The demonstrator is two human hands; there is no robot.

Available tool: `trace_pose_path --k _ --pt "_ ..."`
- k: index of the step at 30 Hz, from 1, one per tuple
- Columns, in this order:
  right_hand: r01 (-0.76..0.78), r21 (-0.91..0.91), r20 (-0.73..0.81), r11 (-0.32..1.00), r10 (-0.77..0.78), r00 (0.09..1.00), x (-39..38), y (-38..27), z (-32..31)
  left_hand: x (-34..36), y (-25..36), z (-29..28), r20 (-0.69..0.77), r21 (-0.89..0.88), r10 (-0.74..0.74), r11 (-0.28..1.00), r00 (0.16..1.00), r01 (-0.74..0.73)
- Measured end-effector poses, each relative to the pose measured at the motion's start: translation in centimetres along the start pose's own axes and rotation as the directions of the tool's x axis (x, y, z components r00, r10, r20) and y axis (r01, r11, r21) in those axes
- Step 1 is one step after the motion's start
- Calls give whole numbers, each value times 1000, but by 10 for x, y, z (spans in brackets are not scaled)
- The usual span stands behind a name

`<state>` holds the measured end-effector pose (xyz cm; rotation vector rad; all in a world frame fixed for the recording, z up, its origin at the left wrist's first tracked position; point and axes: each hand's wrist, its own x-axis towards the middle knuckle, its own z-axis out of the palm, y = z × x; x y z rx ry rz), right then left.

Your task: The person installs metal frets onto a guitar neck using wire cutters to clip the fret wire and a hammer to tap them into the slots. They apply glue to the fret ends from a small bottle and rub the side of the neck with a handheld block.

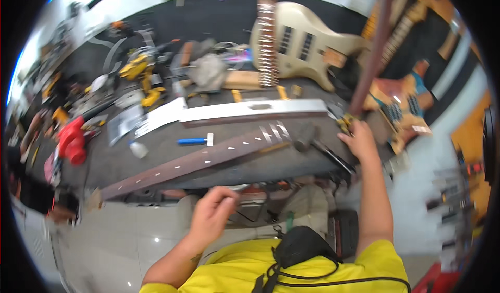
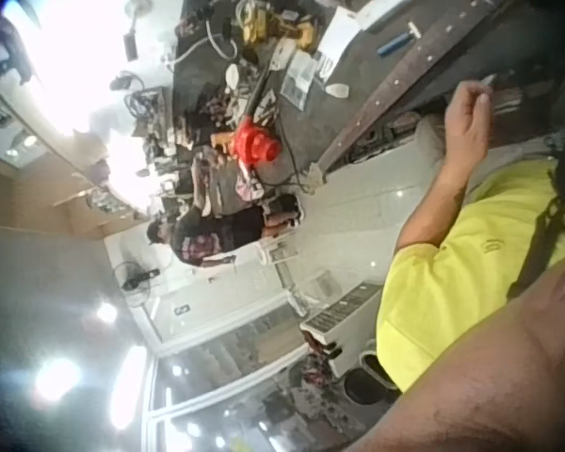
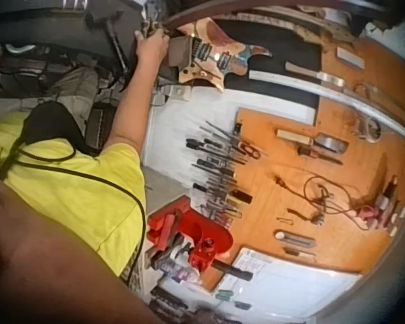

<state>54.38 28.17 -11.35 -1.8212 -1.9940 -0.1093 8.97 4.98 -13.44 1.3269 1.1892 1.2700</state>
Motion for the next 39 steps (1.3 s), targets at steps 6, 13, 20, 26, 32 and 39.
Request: trace_pose_path --k 6,13,20,26,32,39 --pt "44 23 -136 999 -40 990 22 46 45 -12 1 17 75 29 105 994 992 -107" --pt "8 114 -526 993 54 849 2 84 36 -29 -23 -14 20 35 -11 999 1000 10" --pt "-108 994 108 -7 144 984 -69 -70 -56 -6 3 -32 -105 -79 -69 995 992 61" --pt "-377 896 410 236 -109 905 -111 -186 -44 20 62 -56 -416 144 172 982 893 -122" --pt "-196 910 376 365 -533 758 -130 -238 -20 25 94 -52 -432 128 184 982 883 -143" --pt "-236 913 398 332 -600 694 -135 -252 -17 15 93 -27 -348 344 330 916 877 -208"
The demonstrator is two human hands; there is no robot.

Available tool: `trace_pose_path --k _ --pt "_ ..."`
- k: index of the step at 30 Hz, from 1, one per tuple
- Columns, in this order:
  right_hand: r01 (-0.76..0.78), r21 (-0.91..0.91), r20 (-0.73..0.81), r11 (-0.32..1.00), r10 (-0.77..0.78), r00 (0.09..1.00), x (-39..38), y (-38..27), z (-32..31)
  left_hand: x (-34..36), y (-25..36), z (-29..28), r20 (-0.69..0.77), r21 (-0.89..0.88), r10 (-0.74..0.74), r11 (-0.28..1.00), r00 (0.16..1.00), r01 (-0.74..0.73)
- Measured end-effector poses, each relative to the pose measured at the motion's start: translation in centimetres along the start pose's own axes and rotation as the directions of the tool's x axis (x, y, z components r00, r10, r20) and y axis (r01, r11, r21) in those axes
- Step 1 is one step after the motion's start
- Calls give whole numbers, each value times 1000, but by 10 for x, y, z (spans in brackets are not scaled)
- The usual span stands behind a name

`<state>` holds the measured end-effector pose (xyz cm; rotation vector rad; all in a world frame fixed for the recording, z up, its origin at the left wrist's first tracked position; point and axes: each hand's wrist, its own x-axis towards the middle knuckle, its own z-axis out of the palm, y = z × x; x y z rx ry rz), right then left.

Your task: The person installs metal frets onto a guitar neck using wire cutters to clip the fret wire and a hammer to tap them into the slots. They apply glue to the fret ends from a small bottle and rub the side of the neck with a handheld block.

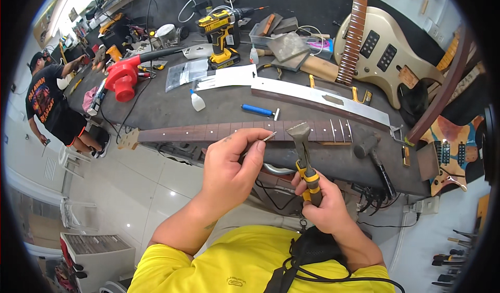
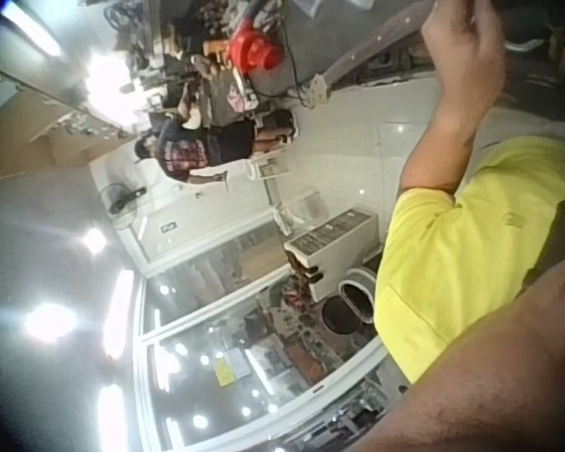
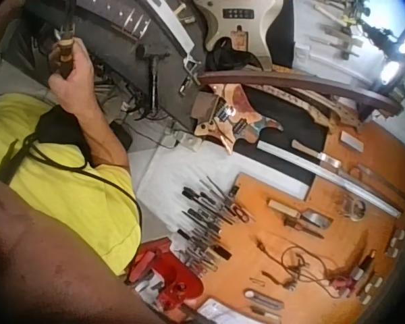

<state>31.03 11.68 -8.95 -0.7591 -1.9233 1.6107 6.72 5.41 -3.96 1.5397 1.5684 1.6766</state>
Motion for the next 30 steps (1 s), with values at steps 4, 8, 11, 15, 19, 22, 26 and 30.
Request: trace_pose_path --k 4,8,11,15,19,22,26,30 --pt "5 15 28 1000 -5 1000 -1 3 1 -1 0 3 -2 82 94 992 996 -93" --pt "39 -41 25 998 -38 999 -3 3 3 0 2 6 30 66 117 991 993 -118" --pt "-13 -15 19 1000 13 1000 -7 1 3 1 3 7 42 113 177 977 983 -181" --pt "35 -38 25 999 -34 999 -9 0 2 -1 4 6 55 137 185 972 981 -191" --pt "59 -62 30 996 -57 998 -10 1 2 0 6 5 65 146 209 965 976 -216" --pt "149 -171 52 974 -142 988 -10 3 0 0 6 4 76 140 230 961 970 -239" --pt "131 -150 69 980 -121 990 -9 4 -1 -1 3 3 84 139 254 955 964 -263" --pt "168 -180 80 969 -156 985 -8 5 0 1 -1 0 89 114 264 955 960 -273"
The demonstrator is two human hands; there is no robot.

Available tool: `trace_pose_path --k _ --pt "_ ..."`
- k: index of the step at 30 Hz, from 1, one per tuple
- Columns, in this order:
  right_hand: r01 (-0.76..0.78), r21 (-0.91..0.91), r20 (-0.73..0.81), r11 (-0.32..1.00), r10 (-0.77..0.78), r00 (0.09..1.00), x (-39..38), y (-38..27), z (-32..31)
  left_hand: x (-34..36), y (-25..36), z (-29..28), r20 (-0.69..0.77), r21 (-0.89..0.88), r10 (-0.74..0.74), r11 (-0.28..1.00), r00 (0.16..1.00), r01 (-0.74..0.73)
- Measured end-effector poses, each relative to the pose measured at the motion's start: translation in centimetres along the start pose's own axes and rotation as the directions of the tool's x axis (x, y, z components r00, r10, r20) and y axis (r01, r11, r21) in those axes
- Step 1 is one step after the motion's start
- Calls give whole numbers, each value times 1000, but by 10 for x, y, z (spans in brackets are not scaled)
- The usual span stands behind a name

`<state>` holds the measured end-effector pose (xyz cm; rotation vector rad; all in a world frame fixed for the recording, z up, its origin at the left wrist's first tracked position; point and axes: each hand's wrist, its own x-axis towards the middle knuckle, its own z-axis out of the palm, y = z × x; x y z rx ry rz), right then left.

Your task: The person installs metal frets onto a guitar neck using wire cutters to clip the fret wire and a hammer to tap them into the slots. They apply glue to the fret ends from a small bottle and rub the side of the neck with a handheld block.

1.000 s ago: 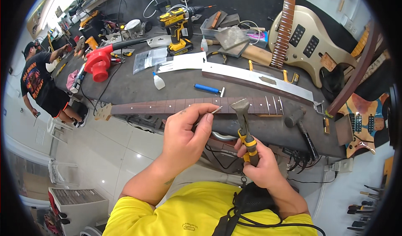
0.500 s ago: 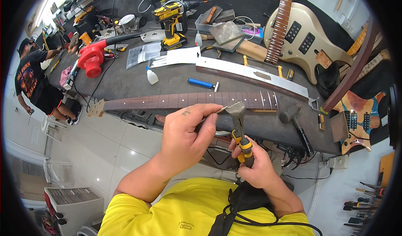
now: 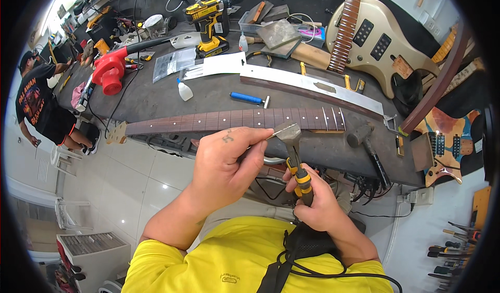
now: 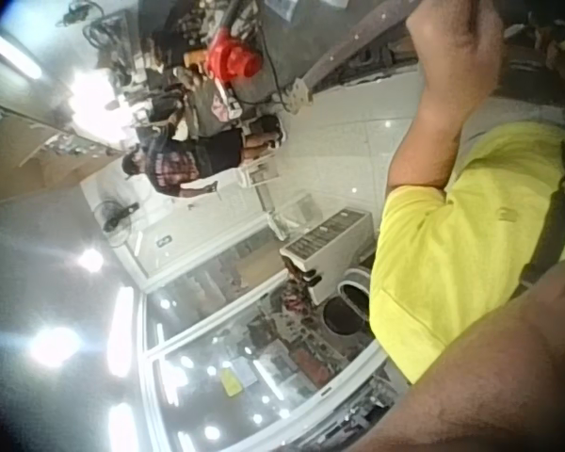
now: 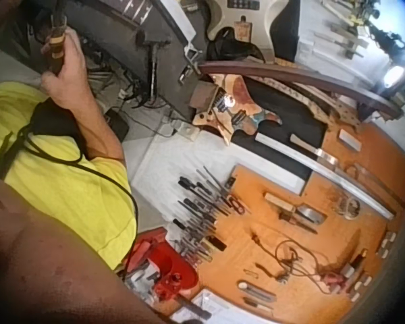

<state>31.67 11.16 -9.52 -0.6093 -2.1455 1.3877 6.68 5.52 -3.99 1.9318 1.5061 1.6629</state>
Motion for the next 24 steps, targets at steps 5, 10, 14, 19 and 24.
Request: trace_pose_path --k 5,10,14,19,24 --pt "-88 74 -75 993 94 993 -2 -2 5 -1 -2 -1 13 -3 -3 1000 1000 3" --pt "-88 64 -130 994 96 987 -1 -3 7 -5 0 -4 47 -53 -109 992 993 111" --pt "-141 173 -76 975 156 985 -1 -3 5 -1 -10 -4 211 -622 -387 655 898 429" --pt "-155 416 76 896 136 988 2 -1 7 7 -28 25 521 -843 -133 78 843 533" --pt "-192 461 80 867 174 981 2 6 14 9 -33 37 582 -812 81 12 809 583"
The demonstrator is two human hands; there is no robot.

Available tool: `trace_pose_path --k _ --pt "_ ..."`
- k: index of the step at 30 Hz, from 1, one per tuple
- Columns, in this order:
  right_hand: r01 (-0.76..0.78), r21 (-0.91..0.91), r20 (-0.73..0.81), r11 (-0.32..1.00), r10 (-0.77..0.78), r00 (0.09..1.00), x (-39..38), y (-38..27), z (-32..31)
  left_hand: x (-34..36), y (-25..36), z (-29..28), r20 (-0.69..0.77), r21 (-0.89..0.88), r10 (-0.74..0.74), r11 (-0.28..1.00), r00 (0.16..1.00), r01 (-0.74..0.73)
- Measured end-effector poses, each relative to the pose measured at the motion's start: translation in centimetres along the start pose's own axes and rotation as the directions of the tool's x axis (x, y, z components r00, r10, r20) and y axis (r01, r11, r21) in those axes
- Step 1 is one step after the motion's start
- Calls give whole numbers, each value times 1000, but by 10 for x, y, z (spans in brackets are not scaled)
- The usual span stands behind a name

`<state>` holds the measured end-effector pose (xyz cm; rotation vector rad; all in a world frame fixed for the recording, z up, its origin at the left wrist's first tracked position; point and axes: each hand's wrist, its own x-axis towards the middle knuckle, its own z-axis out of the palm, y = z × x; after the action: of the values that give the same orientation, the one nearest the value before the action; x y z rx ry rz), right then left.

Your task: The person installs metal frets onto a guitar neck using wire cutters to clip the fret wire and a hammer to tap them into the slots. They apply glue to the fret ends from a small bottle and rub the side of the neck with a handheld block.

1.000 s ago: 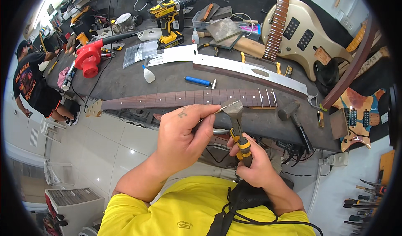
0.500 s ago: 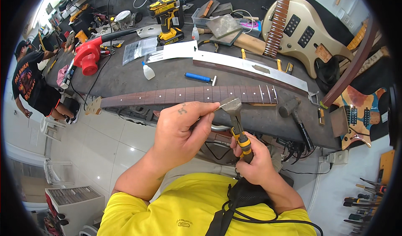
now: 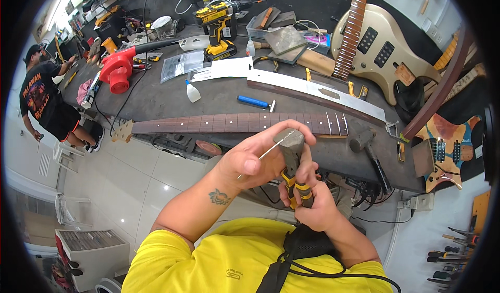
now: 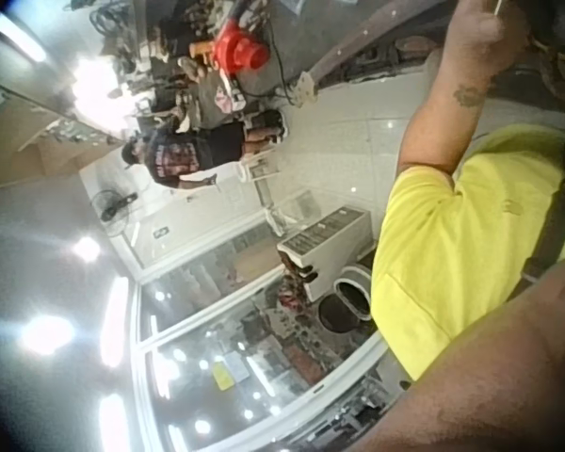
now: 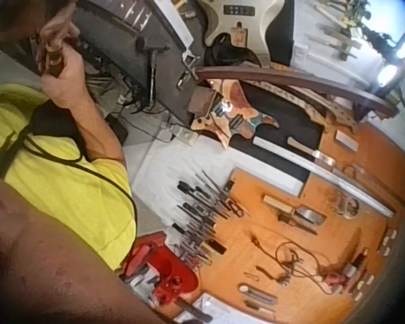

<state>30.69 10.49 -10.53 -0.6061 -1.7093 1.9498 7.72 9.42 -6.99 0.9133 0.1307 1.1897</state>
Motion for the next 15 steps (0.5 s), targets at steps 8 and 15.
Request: trace_pose_path --k 8,15 --pt "63 168 32 984 -69 997 -2 18 2 -1 -3 5 -26 -5 -15 1000 1000 15" --pt "47 135 58 990 -55 997 -4 21 2 -6 -7 3 -27 -12 -6 1000 1000 5"
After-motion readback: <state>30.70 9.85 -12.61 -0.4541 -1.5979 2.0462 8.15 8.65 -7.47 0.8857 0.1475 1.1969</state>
